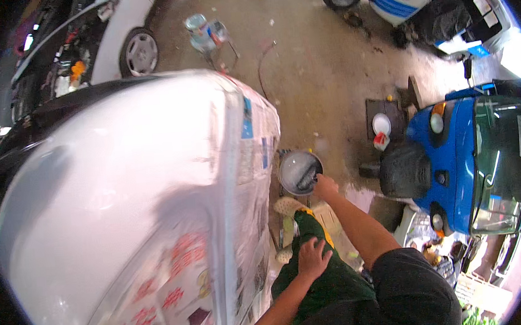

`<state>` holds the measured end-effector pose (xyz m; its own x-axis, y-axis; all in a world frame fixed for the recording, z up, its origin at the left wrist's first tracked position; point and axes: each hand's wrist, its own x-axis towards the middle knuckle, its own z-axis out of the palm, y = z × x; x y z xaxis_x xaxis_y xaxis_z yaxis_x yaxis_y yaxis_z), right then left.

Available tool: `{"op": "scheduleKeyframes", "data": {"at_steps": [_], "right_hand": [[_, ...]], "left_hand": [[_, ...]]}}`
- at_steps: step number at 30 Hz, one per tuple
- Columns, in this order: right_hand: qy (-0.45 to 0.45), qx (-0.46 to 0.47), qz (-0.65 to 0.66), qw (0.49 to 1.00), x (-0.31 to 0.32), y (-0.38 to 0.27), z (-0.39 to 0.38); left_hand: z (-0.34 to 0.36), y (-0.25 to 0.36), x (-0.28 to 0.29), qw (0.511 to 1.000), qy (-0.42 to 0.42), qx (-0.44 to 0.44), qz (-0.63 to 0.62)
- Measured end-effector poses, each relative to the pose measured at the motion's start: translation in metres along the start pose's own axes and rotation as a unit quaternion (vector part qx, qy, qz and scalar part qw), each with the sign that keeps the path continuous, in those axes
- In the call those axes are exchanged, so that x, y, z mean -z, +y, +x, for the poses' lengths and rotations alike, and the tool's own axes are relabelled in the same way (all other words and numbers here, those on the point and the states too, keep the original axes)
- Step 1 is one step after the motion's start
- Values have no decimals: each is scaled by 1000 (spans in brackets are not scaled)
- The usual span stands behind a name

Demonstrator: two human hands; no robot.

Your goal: The person performs wet-sanding on the rear panel of a white vehicle. They use a sanding block and a sponge, periodically rinsing the surface and the tools in a bucket of water to smooth the body filler.

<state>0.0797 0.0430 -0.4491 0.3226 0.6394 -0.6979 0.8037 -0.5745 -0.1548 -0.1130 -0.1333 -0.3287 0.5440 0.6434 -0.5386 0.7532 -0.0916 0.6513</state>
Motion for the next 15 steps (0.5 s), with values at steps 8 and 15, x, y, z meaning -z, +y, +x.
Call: {"op": "scheduleKeyframes", "data": {"at_steps": [8,15], "right_hand": [[102,193,38,975,277,-11,-143],[251,304,261,881,491,-48,-382]], "left_hand": [[-87,9,38,981,-162,35,-98],[-166,-57,61,975,-59,68,-204]]}}
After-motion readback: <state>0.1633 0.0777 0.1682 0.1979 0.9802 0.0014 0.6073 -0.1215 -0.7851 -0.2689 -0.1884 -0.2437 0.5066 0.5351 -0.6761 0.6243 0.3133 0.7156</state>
